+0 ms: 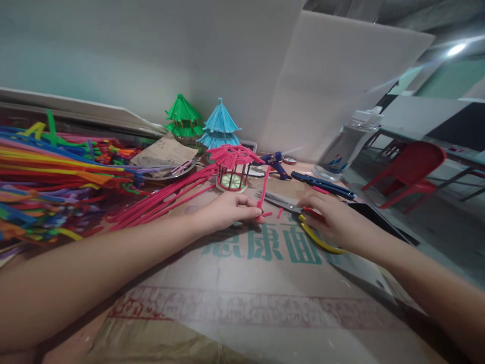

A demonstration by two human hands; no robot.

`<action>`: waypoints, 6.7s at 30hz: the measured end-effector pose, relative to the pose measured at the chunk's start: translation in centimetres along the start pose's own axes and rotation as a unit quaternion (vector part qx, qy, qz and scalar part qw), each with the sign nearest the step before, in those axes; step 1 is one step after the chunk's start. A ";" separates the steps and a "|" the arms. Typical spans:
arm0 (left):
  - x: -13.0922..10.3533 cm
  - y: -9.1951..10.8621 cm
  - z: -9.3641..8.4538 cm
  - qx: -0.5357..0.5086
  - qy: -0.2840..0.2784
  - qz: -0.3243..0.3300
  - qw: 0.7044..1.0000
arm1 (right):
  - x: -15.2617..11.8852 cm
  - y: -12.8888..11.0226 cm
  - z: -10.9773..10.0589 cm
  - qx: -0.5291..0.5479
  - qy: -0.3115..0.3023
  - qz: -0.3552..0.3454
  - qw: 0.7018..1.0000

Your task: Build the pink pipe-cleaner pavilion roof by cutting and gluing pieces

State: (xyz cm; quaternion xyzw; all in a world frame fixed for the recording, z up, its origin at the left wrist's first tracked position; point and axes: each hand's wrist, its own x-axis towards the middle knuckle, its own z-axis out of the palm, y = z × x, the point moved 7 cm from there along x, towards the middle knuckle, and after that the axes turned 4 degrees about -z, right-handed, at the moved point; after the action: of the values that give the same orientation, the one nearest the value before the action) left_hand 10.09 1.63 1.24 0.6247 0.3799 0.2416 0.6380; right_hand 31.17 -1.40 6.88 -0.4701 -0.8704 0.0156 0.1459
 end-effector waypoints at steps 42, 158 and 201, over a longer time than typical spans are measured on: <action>0.0 0.4 0.3 -0.004 0.005 0.043 0.999 | -1.0 0.2 -0.8 0.150 -0.210 0.082 0.963; 0.2 0.5 -0.5 0.061 0.079 0.102 0.990 | 8.5 0.1 2.1 -0.025 -0.066 0.084 0.994; -0.1 1.4 -1.5 0.067 0.108 0.115 0.985 | 4.5 -6.0 6.3 0.464 0.099 0.054 0.879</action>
State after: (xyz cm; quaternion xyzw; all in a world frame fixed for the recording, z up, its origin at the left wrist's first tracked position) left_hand 9.14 2.63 2.75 0.6758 0.3879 0.3535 0.5175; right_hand 22.30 -0.38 2.90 -0.3942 -0.7178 0.3788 0.4311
